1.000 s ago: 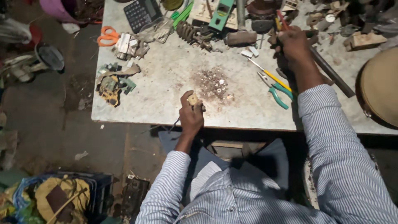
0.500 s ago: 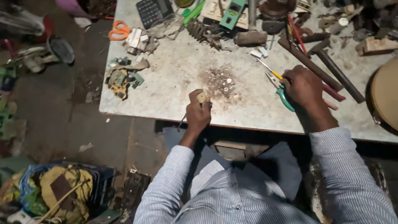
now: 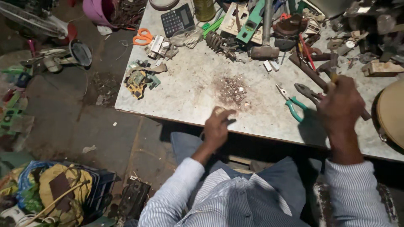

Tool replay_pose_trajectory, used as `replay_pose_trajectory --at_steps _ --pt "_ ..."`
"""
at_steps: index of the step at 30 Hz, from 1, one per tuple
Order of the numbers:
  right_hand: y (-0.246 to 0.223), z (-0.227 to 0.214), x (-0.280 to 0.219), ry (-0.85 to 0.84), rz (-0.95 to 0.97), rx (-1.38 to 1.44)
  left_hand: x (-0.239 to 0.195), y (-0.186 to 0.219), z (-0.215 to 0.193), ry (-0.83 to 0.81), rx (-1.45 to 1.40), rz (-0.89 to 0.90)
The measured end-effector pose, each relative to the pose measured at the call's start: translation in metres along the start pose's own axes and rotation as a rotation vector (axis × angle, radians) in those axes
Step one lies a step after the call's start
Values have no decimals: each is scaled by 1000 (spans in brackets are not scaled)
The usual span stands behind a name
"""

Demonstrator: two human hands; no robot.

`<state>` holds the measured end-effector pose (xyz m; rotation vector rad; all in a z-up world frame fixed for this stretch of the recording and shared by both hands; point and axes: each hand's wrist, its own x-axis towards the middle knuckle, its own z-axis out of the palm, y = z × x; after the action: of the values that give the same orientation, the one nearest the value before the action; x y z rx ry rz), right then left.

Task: The person uses pliers and a screwdriver to disassemble and reassemble small electrical components on a cluttered workbench. They manipulate wires and plastic housings, occasionally wiping the surface with a cloth.

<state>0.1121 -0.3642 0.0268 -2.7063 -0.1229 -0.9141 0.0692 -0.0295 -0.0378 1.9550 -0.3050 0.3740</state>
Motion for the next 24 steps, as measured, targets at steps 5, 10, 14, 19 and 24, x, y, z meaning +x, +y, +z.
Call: replay_pose_trajectory --at_steps 5,10,14,19,24 --pt "-63 -44 -32 290 79 914 -22 65 10 -186 26 47" --pt "-115 -31 -37 224 613 1877 -32 92 9 -287 -36 116" --pt "-120 -6 -39 118 871 2131 -46 84 8 -431 -101 -172" --pt "-114 10 -56 4 819 2285 -69 75 -1 -434 -89 -307" --pt "-70 -19 -41 125 546 2070 -83 64 -32 -362 126 -254"
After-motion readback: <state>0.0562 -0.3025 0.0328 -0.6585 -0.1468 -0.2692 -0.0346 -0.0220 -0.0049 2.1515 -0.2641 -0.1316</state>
